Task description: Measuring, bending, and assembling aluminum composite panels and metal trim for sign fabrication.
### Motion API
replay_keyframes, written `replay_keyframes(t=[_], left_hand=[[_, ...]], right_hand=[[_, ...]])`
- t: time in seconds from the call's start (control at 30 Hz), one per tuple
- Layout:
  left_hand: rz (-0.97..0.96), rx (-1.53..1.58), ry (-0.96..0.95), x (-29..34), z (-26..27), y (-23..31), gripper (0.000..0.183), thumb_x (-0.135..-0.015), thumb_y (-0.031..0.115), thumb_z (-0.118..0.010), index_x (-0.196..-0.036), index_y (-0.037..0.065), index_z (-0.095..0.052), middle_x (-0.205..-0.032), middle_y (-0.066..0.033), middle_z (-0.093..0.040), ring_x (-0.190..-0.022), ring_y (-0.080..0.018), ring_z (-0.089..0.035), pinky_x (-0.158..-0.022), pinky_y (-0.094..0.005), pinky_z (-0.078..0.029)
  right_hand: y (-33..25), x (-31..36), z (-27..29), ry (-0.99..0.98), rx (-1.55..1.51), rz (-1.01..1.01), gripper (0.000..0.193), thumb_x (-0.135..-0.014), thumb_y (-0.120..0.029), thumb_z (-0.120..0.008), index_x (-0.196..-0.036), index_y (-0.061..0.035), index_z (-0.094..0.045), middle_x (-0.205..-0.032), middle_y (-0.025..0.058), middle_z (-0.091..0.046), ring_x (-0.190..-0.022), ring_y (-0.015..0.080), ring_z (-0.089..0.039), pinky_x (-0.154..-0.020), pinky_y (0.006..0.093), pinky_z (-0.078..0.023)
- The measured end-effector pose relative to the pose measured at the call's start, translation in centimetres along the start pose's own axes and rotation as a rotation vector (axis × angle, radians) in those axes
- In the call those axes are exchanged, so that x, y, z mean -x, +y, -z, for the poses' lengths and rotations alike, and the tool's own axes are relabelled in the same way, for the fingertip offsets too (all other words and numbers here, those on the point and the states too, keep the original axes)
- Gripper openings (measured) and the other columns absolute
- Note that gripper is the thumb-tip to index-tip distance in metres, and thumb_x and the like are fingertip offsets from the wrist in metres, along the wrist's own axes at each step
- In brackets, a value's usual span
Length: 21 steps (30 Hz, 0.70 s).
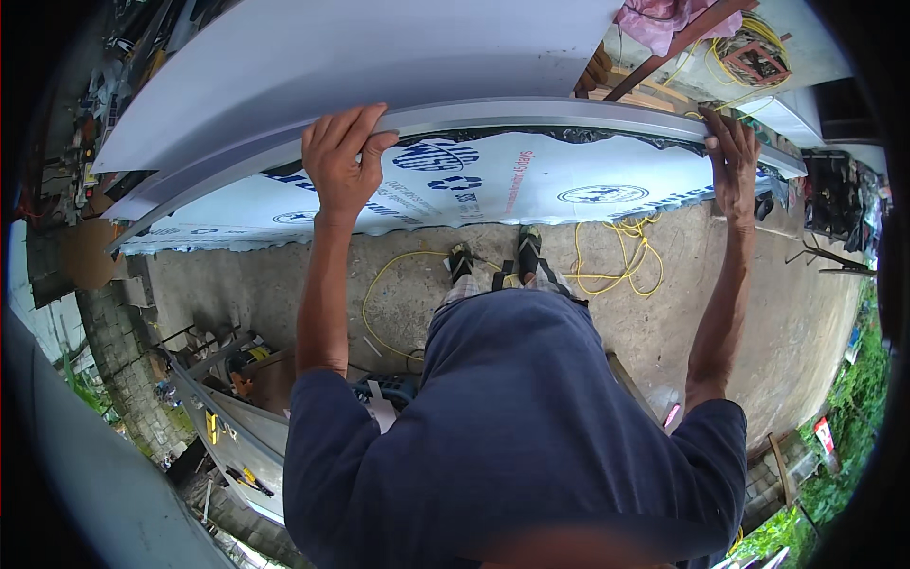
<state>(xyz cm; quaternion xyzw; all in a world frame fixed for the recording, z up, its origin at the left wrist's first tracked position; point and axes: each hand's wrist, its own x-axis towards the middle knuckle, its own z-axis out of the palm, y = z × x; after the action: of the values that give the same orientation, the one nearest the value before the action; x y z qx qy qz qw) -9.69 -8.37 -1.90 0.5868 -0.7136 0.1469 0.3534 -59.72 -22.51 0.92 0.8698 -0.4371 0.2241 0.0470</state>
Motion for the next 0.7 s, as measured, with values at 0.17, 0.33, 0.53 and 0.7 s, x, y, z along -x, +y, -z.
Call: replay_keyframes(t=[0.17, 0.33, 0.53, 0.7], left_hand=[[0.001, 0.003, 0.004, 0.0, 0.0, 0.2, 0.028, -0.087, 0.036, -0.073, -0.102, 0.012, -0.075, -0.095, 0.0015, -0.072, -0.086, -0.0170, -0.063, -0.079, -0.0336, -0.040], [0.155, 0.002, -0.214, -1.2, 1.9, 1.8, 0.040, -0.086, 0.042, -0.072, -0.109, 0.009, -0.071, -0.104, -0.0045, -0.071, -0.095, -0.0227, -0.063, -0.088, -0.0384, -0.042], [0.006, 0.034, -0.351, -4.6, -0.1, 8.7, 0.054, -0.086, 0.046, -0.071, -0.118, 0.003, -0.065, -0.115, -0.0114, -0.067, -0.111, -0.0289, -0.059, -0.097, -0.0432, -0.043], [-0.127, 0.228, -0.432, -8.9, -6.2, 14.9, 0.048, -0.091, 0.042, -0.065, -0.115, 0.001, -0.065, -0.106, -0.0143, -0.070, -0.100, -0.0324, -0.064, -0.081, -0.0442, -0.051]], right_hand=[[-0.6, -0.4, -0.4, 0.039, 0.053, -0.004, 0.035, -0.095, -0.038, -0.059, -0.117, -0.0119, -0.068, -0.102, 0.0045, -0.066, -0.099, 0.0251, -0.057, -0.098, 0.0415, -0.035], [-0.4, -0.1, -1.0, 0.100, 0.020, -0.023, 0.034, -0.089, -0.037, -0.066, -0.111, -0.0114, -0.070, -0.099, 0.0040, -0.067, -0.098, 0.0255, -0.058, -0.096, 0.0411, -0.035], [0.5, 0.1, -1.7, 0.143, -0.003, 0.015, 0.036, -0.090, -0.042, -0.065, -0.109, -0.0116, -0.071, -0.098, 0.0021, -0.069, -0.096, 0.0248, -0.057, -0.095, 0.0421, -0.034], [0.8, 0.4, -2.2, 0.206, -0.014, -0.006, 0.032, -0.087, -0.040, -0.068, -0.106, -0.0149, -0.072, -0.092, -0.0005, -0.067, -0.094, 0.0221, -0.057, -0.094, 0.0417, -0.035]])
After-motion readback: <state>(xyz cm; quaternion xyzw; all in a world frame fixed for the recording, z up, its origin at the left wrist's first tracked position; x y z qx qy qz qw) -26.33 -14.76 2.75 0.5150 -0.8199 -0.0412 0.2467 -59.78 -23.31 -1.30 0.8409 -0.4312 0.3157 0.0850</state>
